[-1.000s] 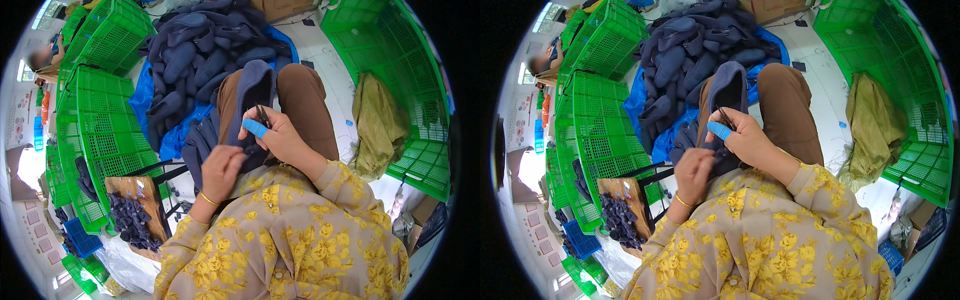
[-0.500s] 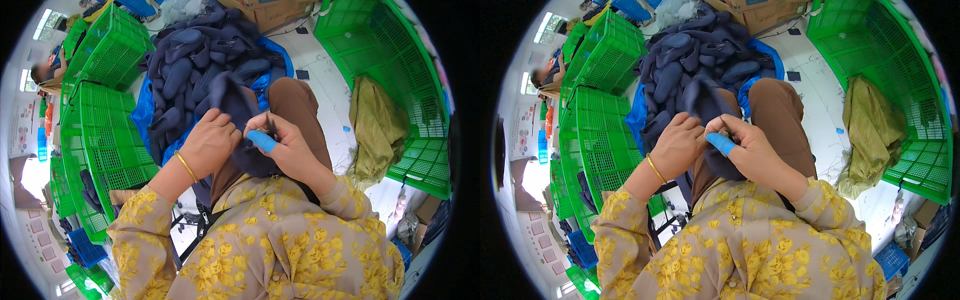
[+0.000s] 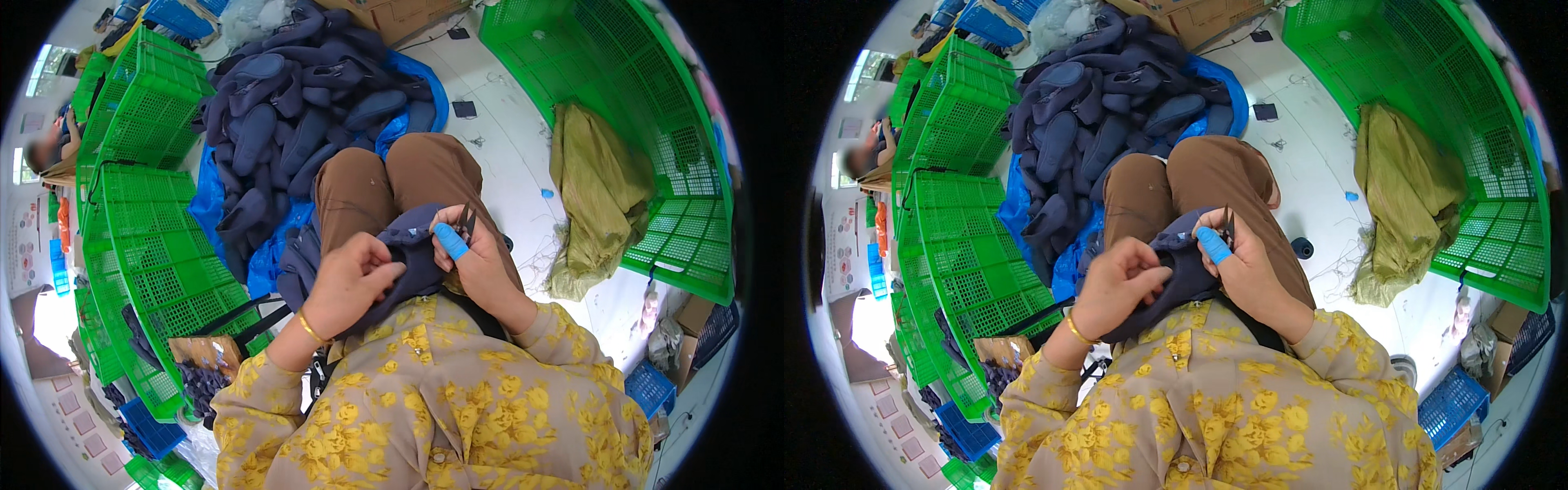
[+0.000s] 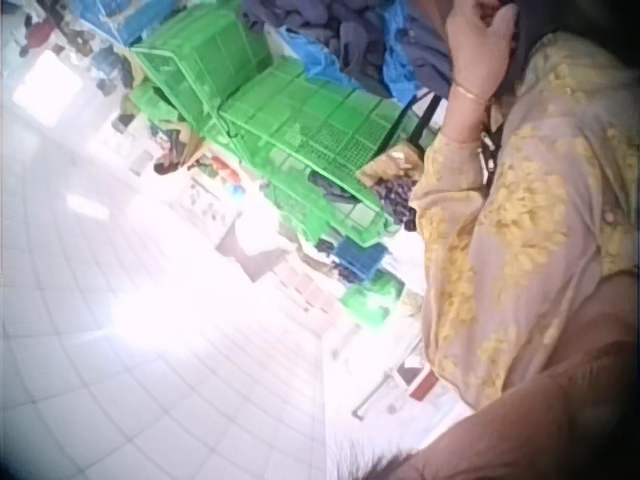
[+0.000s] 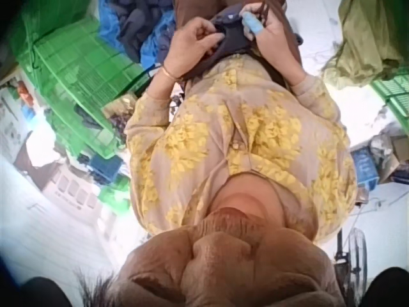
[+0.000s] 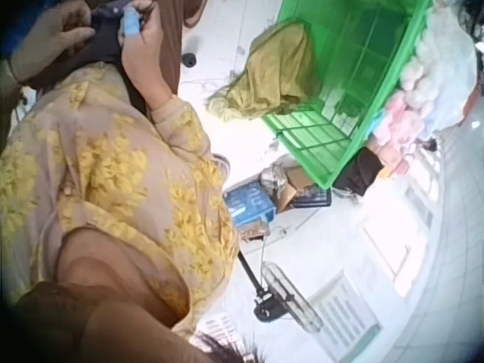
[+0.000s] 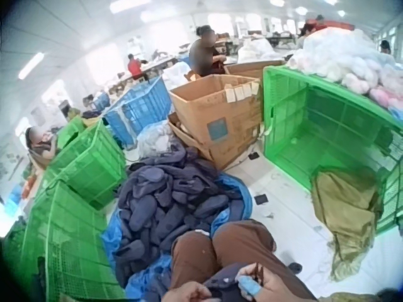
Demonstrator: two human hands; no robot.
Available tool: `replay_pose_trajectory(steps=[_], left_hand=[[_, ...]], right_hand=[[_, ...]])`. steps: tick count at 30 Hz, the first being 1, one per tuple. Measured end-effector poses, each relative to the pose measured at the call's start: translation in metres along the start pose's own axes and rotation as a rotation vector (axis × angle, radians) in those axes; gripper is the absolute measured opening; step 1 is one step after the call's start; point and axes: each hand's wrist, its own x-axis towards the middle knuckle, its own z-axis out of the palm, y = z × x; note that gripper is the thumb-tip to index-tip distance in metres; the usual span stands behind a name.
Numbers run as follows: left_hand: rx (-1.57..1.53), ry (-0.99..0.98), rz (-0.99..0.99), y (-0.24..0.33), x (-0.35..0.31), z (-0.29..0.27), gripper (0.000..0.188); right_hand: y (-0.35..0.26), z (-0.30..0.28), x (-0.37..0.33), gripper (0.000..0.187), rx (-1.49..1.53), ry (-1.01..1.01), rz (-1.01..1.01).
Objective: The person sits on the floor and repeatedly trims loose threads and fabric edges on dark slip-on shoes using a small blue tool. The person handles one shoe at a time, turning it to access different areas, and discards cut pieces.
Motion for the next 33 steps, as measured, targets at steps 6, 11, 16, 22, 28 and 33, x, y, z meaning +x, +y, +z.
replay_pose_trajectory(steps=[6, 11, 16, 22, 28, 33], left_hand=[[0.206, 0.121, 0.236, 0.008, 0.010, -0.011, 0.011], [0.281, 0.254, 0.409, -0.007, 0.012, 0.011, 0.010], [0.332, 0.458, 0.488, -0.005, 0.017, 0.032, 0.009], [0.384, 0.487, 0.519, -0.006, 0.024, 0.039, 0.006], [0.405, 0.576, 0.526, -0.015, 0.025, 0.039, 0.010], [0.320, 0.582, 0.520, -0.014, 0.022, 0.033, 0.009]], right_hand=[[-0.008, 0.007, 0.002, 0.013, -0.586, 0.085, -0.248], [-0.016, 0.008, 0.001, 0.027, -0.980, 0.020, -0.305], [-0.011, 0.003, 0.005, 0.030, -0.998, 0.052, -0.372], [-0.009, -0.002, 0.005, 0.028, -0.989, 0.023, -0.339], [-0.015, -0.007, 0.005, 0.025, -1.019, -0.062, -0.291], [-0.020, -0.014, 0.005, 0.027, -0.985, -0.097, -0.236]])
